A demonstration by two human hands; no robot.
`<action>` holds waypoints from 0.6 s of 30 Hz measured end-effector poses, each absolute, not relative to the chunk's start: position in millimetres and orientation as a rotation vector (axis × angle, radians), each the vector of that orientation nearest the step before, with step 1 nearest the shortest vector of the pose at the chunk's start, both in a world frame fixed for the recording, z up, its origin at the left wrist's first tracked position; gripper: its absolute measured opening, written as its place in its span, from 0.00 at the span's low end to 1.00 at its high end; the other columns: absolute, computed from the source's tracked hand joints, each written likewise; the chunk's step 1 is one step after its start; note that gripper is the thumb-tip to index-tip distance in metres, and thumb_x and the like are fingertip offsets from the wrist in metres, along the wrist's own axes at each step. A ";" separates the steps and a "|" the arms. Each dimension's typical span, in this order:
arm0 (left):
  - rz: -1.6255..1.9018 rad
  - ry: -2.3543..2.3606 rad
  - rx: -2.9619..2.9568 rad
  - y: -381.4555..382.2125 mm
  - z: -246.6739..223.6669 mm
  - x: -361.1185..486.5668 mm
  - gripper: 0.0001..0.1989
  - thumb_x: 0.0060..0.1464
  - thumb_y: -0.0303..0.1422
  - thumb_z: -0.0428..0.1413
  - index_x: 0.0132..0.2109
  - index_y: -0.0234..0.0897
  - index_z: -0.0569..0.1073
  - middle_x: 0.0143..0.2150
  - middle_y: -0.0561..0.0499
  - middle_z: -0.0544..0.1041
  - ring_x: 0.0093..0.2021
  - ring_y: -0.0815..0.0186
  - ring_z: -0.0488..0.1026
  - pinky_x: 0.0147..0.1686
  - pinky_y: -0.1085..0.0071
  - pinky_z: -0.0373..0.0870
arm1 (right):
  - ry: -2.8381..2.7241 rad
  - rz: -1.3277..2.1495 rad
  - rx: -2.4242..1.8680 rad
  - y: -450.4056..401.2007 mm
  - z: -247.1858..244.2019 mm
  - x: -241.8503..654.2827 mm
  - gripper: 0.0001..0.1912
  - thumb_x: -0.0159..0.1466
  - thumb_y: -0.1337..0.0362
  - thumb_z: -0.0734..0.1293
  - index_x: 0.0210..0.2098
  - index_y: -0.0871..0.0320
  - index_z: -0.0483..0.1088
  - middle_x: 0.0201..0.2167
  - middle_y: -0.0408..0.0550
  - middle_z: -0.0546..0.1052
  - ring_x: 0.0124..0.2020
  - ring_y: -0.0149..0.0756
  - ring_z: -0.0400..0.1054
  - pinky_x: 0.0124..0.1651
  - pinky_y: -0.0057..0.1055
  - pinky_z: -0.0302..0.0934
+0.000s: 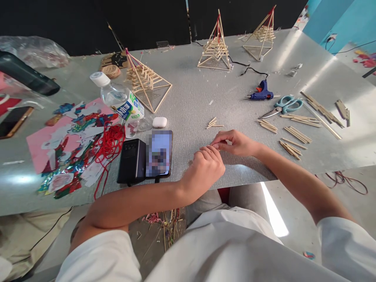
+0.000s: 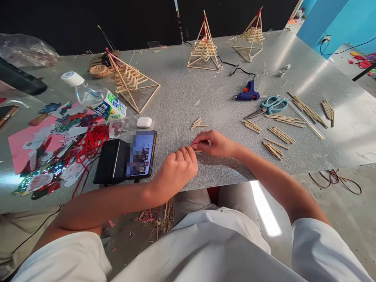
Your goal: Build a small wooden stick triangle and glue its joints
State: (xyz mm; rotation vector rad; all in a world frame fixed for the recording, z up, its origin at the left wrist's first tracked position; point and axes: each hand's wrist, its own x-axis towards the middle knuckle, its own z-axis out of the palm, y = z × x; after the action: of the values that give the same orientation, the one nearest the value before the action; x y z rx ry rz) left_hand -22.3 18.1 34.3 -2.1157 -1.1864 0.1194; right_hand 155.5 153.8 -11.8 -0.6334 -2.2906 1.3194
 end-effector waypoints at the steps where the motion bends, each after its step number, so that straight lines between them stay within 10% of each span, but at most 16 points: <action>1: 0.116 -1.190 -2.128 18.3 34.5 -22.1 0.14 0.65 0.14 0.54 0.48 0.17 0.85 0.36 0.33 0.88 0.27 0.63 0.81 0.26 0.74 0.67 | -2.285 1.332 -0.641 153.9 -11.8 155.9 0.15 0.72 0.53 0.70 0.42 0.56 0.85 0.38 0.48 0.85 0.40 0.37 0.75 0.45 0.35 0.69; 18: 0.092 -1.214 -2.171 21.2 40.8 -24.0 0.15 0.65 0.14 0.53 0.50 0.18 0.84 0.36 0.35 0.87 0.29 0.64 0.81 0.27 0.73 0.67 | -2.061 1.737 -0.696 156.5 -17.7 156.8 0.25 0.69 0.41 0.75 0.41 0.59 0.85 0.35 0.47 0.85 0.37 0.35 0.75 0.47 0.36 0.71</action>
State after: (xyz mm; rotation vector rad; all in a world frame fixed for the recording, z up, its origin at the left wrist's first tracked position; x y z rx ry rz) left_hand -24.0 21.2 40.8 -2.1706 -1.2141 0.0918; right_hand 156.8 156.5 -17.7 -0.6962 -2.0612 1.7369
